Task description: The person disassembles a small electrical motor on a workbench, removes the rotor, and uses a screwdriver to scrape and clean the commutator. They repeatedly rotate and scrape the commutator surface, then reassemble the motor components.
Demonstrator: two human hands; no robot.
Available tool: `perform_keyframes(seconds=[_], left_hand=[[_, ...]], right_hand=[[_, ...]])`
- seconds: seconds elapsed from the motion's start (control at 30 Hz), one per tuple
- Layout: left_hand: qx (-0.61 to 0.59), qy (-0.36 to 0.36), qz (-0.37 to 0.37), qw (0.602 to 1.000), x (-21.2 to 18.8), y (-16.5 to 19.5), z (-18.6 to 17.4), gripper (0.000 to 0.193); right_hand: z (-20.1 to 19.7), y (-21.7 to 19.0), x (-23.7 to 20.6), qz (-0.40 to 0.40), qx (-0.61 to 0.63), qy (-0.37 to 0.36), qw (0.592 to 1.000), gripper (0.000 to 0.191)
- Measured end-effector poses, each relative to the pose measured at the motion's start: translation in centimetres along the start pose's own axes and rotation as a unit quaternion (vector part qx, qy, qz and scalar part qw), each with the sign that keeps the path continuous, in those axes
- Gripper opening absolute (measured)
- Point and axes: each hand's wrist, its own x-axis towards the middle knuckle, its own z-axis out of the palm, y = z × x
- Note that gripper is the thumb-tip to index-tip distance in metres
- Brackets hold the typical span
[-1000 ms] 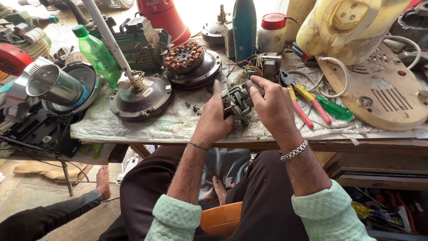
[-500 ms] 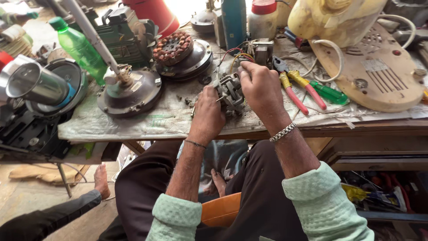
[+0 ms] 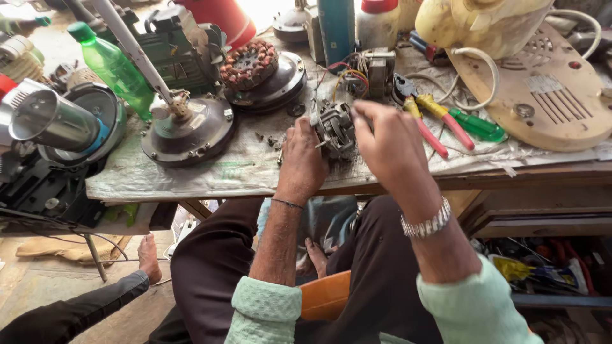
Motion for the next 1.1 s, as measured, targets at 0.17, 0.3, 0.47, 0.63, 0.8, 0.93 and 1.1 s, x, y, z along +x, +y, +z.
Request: perform_keyframes(seconds=[0.17,0.3,0.47,0.63,0.8,0.93,1.1], left_hand=[[0.008,-0.001,-0.003,1.0,0.3,0.1,0.0,0.072],[0.01,0.018,0.003,1.0,0.3,0.1,0.6,0.077],[0.007,0.026,0.01,1.0,-0.3,-0.2,0.3,0.078],[-0.057,0.009,-0.082,0.995,0.3,0.6,0.0,0.073],[-0.025,0.01,-0.075,0.997,0.4,0.5,-0.5,0.074],[-0.053,0.014,-0.057,0.997,0.0,0.4,-0.9,0.076],[-0.084,0.015,0.014,0.996,0.3,0.6,-1.8,0.078]], right_hand=[[0.9,0.9,1.3,-0.023,-0.024,0.03,0.999,0.025],[1.1,1.5,1.2,-0.017,-0.03,0.014,0.999,0.025],[0.7,0.9,0.5,-0.002,-0.006,0.005,1.0,0.025],[0.6,0.1,2.2,0.002,-0.055,0.015,0.998,0.021],[0.0,0.6,-0.7,0.013,-0.014,0.015,1.0,0.026],[1.1,2.8,2.5,0.006,-0.047,-0.015,0.999,0.027],[1.3,5.2,5.1,0.08,0.077,-0.078,0.991,0.035]])
